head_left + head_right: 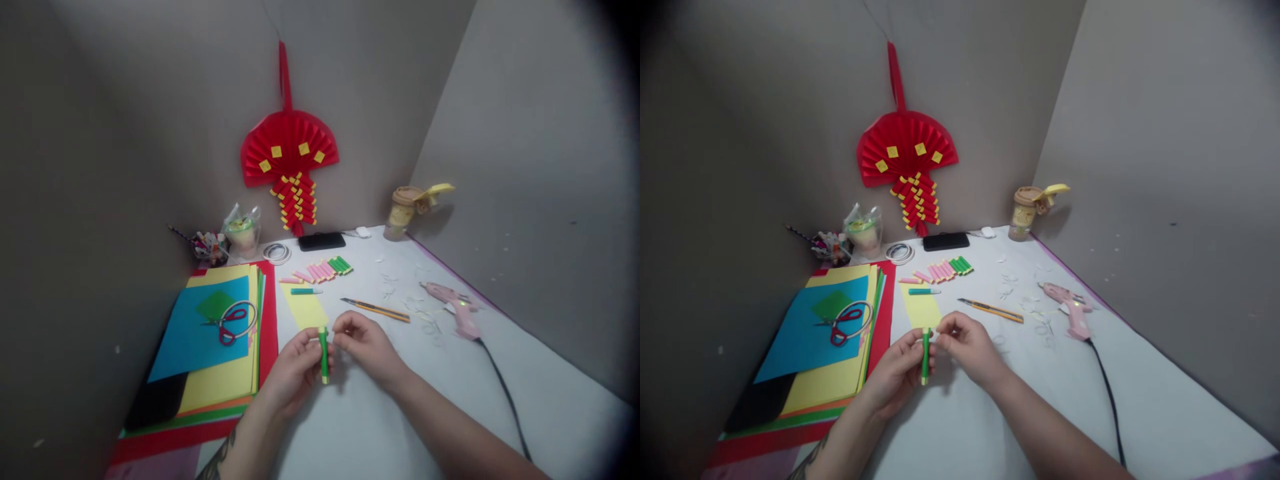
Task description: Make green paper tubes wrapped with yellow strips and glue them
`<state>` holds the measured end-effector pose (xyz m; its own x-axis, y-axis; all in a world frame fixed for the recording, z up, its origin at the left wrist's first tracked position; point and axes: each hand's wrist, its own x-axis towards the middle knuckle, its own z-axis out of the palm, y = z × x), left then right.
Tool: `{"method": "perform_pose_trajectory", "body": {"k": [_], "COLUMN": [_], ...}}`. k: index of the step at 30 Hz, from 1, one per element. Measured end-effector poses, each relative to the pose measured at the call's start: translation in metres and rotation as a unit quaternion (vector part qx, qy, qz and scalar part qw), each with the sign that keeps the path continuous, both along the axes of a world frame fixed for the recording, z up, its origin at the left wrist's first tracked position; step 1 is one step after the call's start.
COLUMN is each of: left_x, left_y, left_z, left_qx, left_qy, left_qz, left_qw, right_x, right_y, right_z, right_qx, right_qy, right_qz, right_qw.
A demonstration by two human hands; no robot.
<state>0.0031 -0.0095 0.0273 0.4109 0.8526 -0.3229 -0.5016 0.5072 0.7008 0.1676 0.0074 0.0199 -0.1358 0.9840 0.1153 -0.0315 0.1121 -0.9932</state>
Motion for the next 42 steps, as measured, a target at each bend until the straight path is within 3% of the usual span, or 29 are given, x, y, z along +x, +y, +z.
{"method": "perform_pose_trajectory", "body": {"k": [9,18,22,28,37,42], "left_x": [-0.001,-0.001,0.0,0.001,0.003,0.002], "left_y": [-0.001,-0.001,0.0,0.0,0.002,0.002], "left_z": [0.002,0.004,0.006,0.002,-0.006,-0.007], "left_qx": [-0.003,-0.013,0.001,0.051,0.095,0.128], "left_qy": [0.02,0.056,0.069,0.111,0.159,0.194], "left_qz": [-0.06,-0.065,-0.065,-0.039,-0.055,-0.046], "left_qw": [0.998,0.996,0.995,0.992,0.981,0.971], "right_x": [0.001,0.009,0.009,0.007,0.004,0.004], "right_y": [0.002,0.006,0.005,0.004,0.004,0.005], "right_z": [0.01,0.002,0.0,0.001,0.003,-0.004], "right_qx": [-0.014,0.001,-0.011,-0.084,-0.098,-0.127], "right_qy": [0.033,0.027,0.028,0.071,0.082,0.13], "right_qz": [0.063,0.121,0.123,0.122,0.112,0.118], "right_qw": [0.997,0.992,0.992,0.986,0.986,0.976]}}
